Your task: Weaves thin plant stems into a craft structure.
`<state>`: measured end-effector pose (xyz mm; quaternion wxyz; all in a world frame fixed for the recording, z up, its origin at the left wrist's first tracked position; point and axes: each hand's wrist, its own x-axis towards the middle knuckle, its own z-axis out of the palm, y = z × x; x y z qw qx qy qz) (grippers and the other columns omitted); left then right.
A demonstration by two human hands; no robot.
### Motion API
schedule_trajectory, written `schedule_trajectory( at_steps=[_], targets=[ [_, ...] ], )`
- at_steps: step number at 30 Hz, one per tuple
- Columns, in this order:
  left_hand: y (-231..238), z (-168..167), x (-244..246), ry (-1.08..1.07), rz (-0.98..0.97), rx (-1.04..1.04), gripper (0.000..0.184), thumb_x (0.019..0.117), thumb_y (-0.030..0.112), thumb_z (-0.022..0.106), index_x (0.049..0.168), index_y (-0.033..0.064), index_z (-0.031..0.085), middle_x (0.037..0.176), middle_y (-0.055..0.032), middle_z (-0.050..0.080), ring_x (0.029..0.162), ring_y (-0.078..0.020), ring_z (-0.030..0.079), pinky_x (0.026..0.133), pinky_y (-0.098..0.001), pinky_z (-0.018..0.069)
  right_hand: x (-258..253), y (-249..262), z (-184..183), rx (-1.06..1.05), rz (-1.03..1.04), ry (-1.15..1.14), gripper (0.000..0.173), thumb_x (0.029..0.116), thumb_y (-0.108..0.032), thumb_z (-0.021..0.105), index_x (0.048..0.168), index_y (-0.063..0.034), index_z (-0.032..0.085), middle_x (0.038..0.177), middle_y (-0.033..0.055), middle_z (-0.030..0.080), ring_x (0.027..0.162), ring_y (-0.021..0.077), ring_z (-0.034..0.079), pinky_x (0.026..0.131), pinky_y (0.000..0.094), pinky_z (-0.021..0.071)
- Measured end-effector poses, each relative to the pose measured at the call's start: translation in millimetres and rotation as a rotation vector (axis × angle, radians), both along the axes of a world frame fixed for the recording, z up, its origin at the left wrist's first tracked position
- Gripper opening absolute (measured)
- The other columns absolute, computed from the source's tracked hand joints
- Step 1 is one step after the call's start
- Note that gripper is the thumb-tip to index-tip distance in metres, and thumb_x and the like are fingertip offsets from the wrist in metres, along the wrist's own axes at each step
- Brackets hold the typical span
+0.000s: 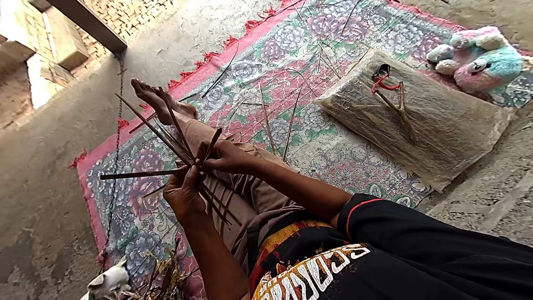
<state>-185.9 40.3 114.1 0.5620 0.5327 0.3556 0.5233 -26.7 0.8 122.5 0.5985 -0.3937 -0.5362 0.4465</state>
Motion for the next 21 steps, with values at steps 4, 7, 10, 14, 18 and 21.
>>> schedule_trajectory(
  at_steps=[4,7,10,14,18,21],
  targets=[
    [-0.5,0.6,-1.4,0.029,0.014,-0.009,0.020,0.0908,-0.013,0.061,0.096,0.0046,0.069,0.080,0.0001,0.073,0.066,-0.0087,0.070,0.065,-0.0266,0.0620,-3.2,1.8,-6.1,0.016,0.058,0.178,0.011,0.0992,0.006,0.056,0.106,0.0111,0.063,0.085,0.0102,0.065,0.074,0.0093,0.064,0.073,0.0284,0.0577],
    [-1.6,-0.6,-3.0,0.070,-0.081,0.050,0.022,0.0890,-0.011,0.063,0.098,0.0066,0.070,0.083,0.0016,0.074,0.069,-0.0078,0.070,0.069,-0.0268,0.0622,-3.1,0.6,-6.1,-0.021,0.043,0.230,0.010,0.0991,0.004,0.058,0.104,0.0091,0.065,0.083,0.0072,0.066,0.069,0.0062,0.062,0.066,0.0249,0.0560],
    [0.7,-3.8,-3.2,0.066,-0.130,0.119,0.020,0.0883,-0.009,0.067,0.100,0.0065,0.071,0.086,0.0005,0.076,0.073,-0.0085,0.072,0.070,-0.0271,0.0624,-3.0,1.2,-7.0,0.000,-0.030,0.247,0.005,0.0958,0.006,0.063,0.100,0.0083,0.065,0.074,0.0048,0.064,0.062,0.0050,0.060,0.062,0.0239,0.0554],
    [2.8,-7.7,-3.4,0.022,-0.151,0.264,0.022,0.0891,-0.009,0.068,0.103,0.0077,0.074,0.094,0.0025,0.076,0.083,-0.0084,0.072,0.079,-0.0278,0.0618,-5.9,4.1,-4.2,0.035,-0.160,0.267,0.017,0.0908,0.007,0.069,0.100,0.0069,0.055,0.072,0.0071,0.060,0.061,0.0086,0.060,0.062,0.0258,0.0553],
    [0.7,-5.0,-0.2,0.031,-0.128,0.270,0.015,0.0978,0.004,0.062,0.098,0.0119,0.075,0.088,0.0061,0.076,0.078,-0.0058,0.072,0.076,-0.0257,0.0615,-3.6,2.2,-1.6,0.035,-0.150,0.253,0.023,0.0882,0.007,0.072,0.105,0.0095,0.057,0.078,0.0098,0.064,0.066,0.0094,0.062,0.066,0.0265,0.0568],
    [0.6,-4.3,0.9,0.042,-0.094,0.186,0.013,0.0974,0.002,0.062,0.098,0.0090,0.072,0.085,0.0028,0.075,0.075,-0.0091,0.073,0.073,-0.0283,0.0629,0.6,4.9,-7.5,0.168,-0.037,0.175,0.009,0.0916,0.008,0.066,0.100,0.0106,0.067,0.078,0.0078,0.067,0.067,0.0054,0.061,0.066,0.0233,0.0544]
  ],
)
